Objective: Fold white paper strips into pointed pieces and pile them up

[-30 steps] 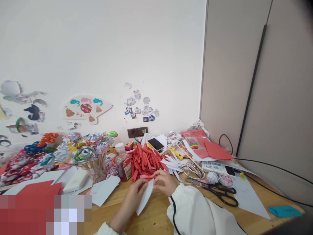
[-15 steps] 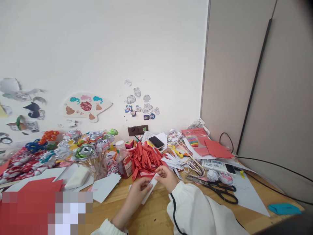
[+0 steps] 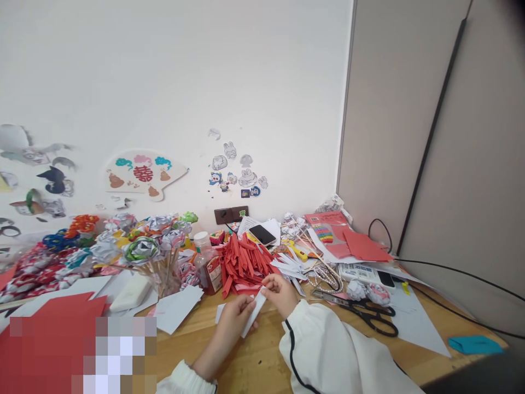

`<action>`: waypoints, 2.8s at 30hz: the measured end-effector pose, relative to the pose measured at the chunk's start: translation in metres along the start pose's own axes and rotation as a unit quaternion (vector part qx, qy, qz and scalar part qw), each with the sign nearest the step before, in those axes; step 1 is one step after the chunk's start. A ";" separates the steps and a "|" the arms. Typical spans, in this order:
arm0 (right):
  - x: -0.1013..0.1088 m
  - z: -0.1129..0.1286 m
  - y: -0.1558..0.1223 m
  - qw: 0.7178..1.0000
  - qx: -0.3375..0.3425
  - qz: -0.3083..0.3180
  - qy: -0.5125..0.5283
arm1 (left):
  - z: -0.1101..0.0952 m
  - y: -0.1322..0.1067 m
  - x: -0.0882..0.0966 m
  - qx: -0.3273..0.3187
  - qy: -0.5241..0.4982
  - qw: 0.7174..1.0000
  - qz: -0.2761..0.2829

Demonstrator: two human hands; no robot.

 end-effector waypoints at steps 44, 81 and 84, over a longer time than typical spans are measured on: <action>0.007 -0.012 0.003 0.997 -0.040 0.059 -0.016 | -0.013 -0.001 0.016 0.065 -0.115 0.986 0.102; 0.005 0.024 -0.014 0.884 0.336 0.116 -0.304 | -0.009 -0.001 0.017 0.121 -0.241 0.963 -0.020; 0.005 0.022 -0.012 0.879 0.344 0.115 -0.310 | -0.008 -0.002 0.016 0.129 -0.232 0.964 -0.014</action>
Point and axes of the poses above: each hand's wrist, its own y-axis towards the middle knuckle, its own x-axis out of the back of the hand, z = x × y, the point moved 2 cm from there along y, towards the middle knuckle, and after that the axes turned 14 degrees about -y, right-handed, at the moved point
